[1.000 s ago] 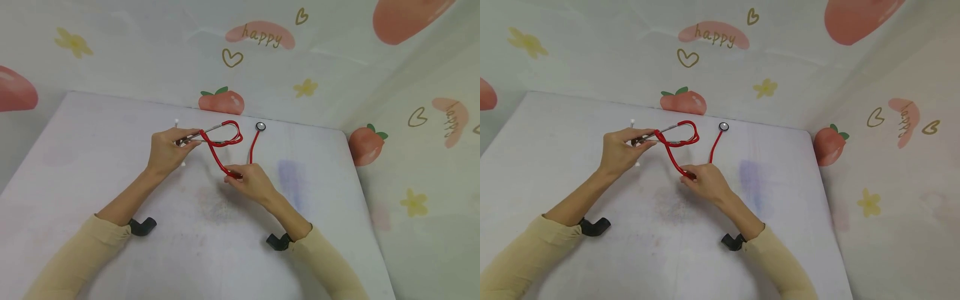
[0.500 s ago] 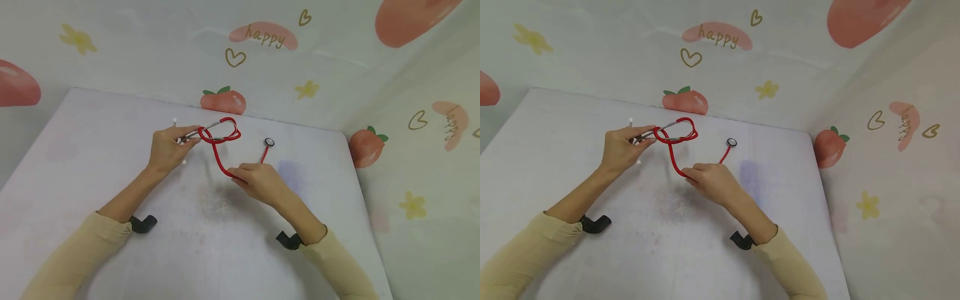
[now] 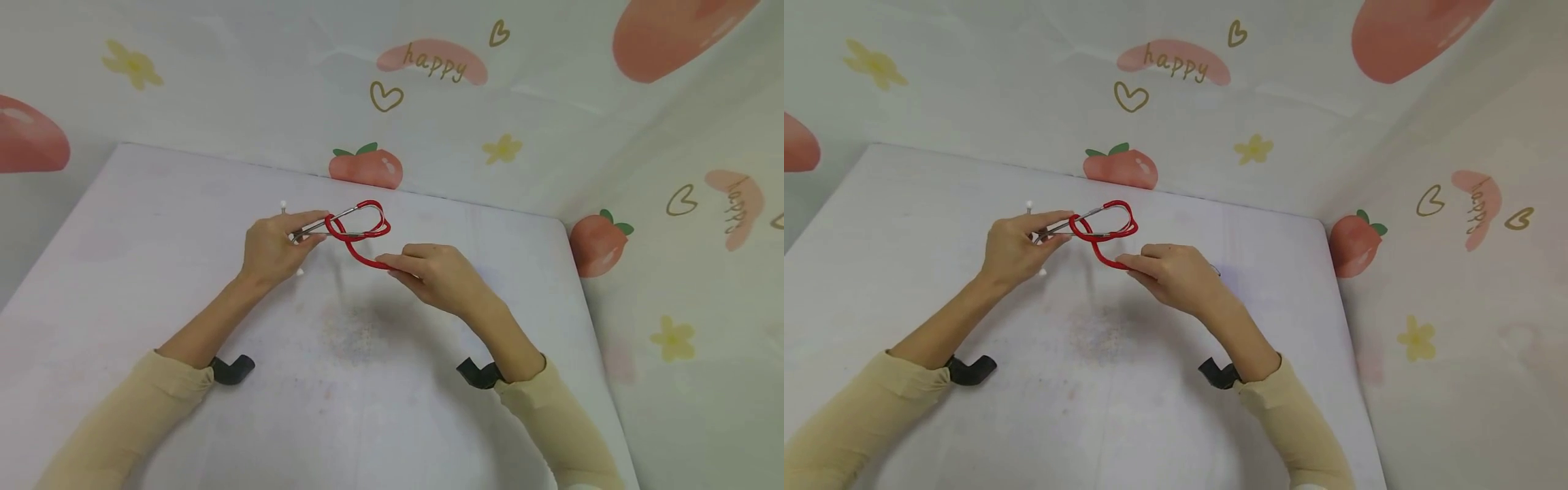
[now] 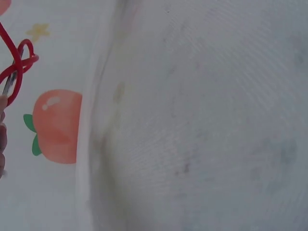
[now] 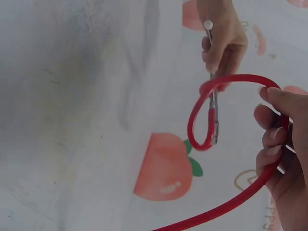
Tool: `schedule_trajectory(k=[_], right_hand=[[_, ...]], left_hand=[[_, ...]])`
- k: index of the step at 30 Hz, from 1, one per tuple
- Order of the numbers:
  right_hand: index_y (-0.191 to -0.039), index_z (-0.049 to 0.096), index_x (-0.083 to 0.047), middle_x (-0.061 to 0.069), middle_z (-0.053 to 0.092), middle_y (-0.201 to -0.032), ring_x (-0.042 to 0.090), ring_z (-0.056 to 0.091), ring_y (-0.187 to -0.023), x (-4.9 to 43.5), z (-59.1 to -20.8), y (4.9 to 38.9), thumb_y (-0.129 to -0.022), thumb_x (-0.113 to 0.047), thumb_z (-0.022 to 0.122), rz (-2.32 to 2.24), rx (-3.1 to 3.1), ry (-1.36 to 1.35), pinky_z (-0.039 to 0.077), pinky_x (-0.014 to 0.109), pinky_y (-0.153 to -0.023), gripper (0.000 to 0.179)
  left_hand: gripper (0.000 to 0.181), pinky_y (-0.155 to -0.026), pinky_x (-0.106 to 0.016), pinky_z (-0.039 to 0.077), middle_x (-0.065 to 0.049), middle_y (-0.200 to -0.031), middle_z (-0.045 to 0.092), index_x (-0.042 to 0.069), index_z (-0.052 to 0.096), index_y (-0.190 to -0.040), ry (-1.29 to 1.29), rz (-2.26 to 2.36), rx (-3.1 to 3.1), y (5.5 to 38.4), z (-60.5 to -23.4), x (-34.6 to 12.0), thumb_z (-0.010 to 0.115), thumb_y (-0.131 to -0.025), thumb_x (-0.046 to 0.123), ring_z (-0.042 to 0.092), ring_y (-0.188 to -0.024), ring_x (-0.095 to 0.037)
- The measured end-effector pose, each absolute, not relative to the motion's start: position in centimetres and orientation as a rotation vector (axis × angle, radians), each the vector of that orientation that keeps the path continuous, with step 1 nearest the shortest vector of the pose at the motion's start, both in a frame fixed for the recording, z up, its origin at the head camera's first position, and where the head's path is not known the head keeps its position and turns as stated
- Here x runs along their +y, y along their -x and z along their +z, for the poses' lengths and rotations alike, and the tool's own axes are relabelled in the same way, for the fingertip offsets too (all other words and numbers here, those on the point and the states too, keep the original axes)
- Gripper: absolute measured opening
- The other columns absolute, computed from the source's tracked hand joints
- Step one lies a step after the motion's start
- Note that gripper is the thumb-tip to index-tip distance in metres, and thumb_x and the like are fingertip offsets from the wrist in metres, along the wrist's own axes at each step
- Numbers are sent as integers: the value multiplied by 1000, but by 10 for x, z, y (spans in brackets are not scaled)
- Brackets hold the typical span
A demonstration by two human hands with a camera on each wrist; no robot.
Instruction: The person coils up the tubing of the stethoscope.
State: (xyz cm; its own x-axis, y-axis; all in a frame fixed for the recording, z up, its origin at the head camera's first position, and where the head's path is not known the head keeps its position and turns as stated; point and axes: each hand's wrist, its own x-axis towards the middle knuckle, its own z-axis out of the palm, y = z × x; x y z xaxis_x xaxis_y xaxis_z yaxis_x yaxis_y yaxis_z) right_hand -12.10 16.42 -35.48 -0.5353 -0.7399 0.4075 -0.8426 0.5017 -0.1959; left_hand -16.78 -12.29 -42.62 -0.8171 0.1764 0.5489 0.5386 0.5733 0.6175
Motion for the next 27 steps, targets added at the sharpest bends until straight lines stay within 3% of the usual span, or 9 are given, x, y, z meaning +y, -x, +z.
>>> schedule_trajectory(k=[5,12,20,23,27], right_hand=[[-117,75,-11,-3,60,-72,8,48,-60,166,-358,123,-85,-6,78,646,-2506,-1335,42,20,-55,33],[-116,75,-9,-3,62,-73,7,47,-59,167,-363,126,-85,-7,78,724,-2512,-1306,41,19,-54,31],[-103,77,-8,-2,67,-81,8,54,-68,166,-357,134,-82,-8,82,897,-2484,-1271,45,21,-57,22],[-105,74,-6,0,68,-89,10,57,-74,167,-350,138,-84,1,77,973,-2481,-1316,48,23,-62,22],[-104,74,-5,1,70,-88,9,55,-71,169,-340,144,-82,5,77,981,-2455,-1311,49,27,-60,24]], left_hand=[[44,-48,-29,38,0,-73,71,20,75,-120,671,-1083,-2365,165,-430,-122,86,-78,15,56,-59,-11],[40,-51,-23,38,4,-111,74,20,77,-114,758,-1122,-2321,164,-435,-123,86,-76,9,56,-60,-6],[41,-52,-26,43,6,-98,76,22,78,-112,845,-1100,-2323,161,-440,-124,87,-75,9,58,-61,-6],[41,-55,-26,48,4,-105,75,20,78,-113,937,-1111,-2298,158,-441,-124,87,-75,7,62,-64,-6],[41,-56,-23,49,4,-110,74,16,78,-111,1024,-1174,-2266,155,-440,-122,87,-73,4,63,-65,-3]])
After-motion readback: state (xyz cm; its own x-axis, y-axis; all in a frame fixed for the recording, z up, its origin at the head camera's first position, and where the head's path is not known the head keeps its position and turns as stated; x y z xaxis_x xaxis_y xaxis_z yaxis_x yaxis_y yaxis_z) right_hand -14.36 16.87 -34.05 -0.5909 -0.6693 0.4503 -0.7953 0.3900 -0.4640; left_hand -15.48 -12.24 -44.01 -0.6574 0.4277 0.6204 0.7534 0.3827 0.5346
